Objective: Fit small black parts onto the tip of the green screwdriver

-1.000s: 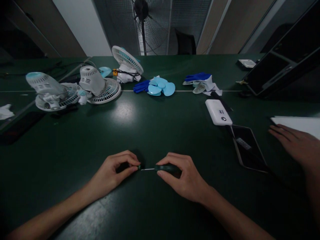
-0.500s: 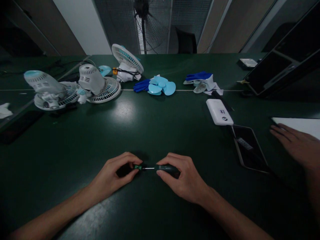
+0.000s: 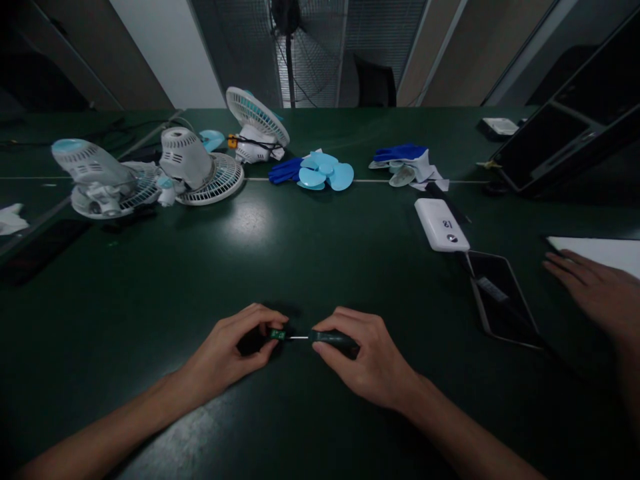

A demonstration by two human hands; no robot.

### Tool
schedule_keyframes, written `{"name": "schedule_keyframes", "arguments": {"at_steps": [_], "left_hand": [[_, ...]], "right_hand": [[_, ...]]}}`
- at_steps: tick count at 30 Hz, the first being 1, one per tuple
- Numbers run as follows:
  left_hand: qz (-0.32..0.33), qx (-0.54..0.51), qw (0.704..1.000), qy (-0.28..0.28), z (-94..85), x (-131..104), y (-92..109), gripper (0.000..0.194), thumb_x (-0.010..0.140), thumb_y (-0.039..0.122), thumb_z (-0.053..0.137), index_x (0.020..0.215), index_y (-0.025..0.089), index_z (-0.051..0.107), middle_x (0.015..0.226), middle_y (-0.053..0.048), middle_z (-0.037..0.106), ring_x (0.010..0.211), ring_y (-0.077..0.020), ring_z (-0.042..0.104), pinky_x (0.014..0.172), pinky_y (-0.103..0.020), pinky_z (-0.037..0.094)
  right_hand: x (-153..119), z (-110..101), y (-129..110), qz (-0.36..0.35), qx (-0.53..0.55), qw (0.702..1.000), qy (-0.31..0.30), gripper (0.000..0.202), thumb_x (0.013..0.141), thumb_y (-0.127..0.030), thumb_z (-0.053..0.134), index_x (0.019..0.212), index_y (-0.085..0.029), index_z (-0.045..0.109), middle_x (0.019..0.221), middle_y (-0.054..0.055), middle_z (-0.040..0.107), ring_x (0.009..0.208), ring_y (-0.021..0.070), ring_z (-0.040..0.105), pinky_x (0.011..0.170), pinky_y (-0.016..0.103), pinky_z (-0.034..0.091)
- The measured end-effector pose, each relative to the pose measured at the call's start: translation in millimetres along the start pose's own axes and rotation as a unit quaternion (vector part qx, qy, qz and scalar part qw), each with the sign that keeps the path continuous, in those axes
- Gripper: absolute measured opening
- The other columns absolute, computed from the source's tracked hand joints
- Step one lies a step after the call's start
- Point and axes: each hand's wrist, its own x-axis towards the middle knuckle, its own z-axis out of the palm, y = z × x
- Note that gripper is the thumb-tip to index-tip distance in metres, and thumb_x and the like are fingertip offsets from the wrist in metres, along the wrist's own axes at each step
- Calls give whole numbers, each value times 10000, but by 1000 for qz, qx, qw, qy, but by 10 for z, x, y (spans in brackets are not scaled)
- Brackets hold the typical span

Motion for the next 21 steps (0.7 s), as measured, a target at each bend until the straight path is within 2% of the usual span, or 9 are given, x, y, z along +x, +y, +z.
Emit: {"name": "schedule_keyframes", "arguments": {"at_steps": [8,12,15,18,21], "left_hand": [[7,7,1000,-6,1,4,1,411,916,117,618,1292,283,607,1106,-34,651,953,-143,627,826,-275,526],[13,22,1000,-8,-6,-1,17,400,931,121,610,1300,273,597,1106,-40,657,940,-144,629,802,-270,537],[33,41,998,-25,-30,-40,44,371,982,137,555,1324,276,581,1165,-50,658,1024,-152,629,874,-284,547],[53,76,994,-55,-127,-110,-2,366,1028,167,489,1368,282,561,1244,-67,646,1131,-164,617,976,-314,539],[29,145,989,-22,-409,-193,-208,346,1041,234,476,1370,281,574,1284,-81,641,1159,-190,623,1002,-350,542]], "right_hand": [[55,-20,-41,5,86,996,4,163,998,-250,673,1145,-257,744,1000,14,720,866,170,674,749,297,499],[56,-31,-46,19,83,996,12,156,988,-254,675,1125,-252,749,990,20,721,859,181,677,752,312,497],[49,-38,-45,23,74,997,16,146,981,-255,674,1104,-243,753,988,29,726,857,189,680,748,321,499],[39,-49,-44,29,71,997,26,146,979,-264,677,1098,-235,756,990,39,728,871,197,683,749,326,504],[28,-61,-41,31,74,997,23,153,982,-272,678,1110,-239,756,996,38,727,887,199,682,759,330,510]]}}
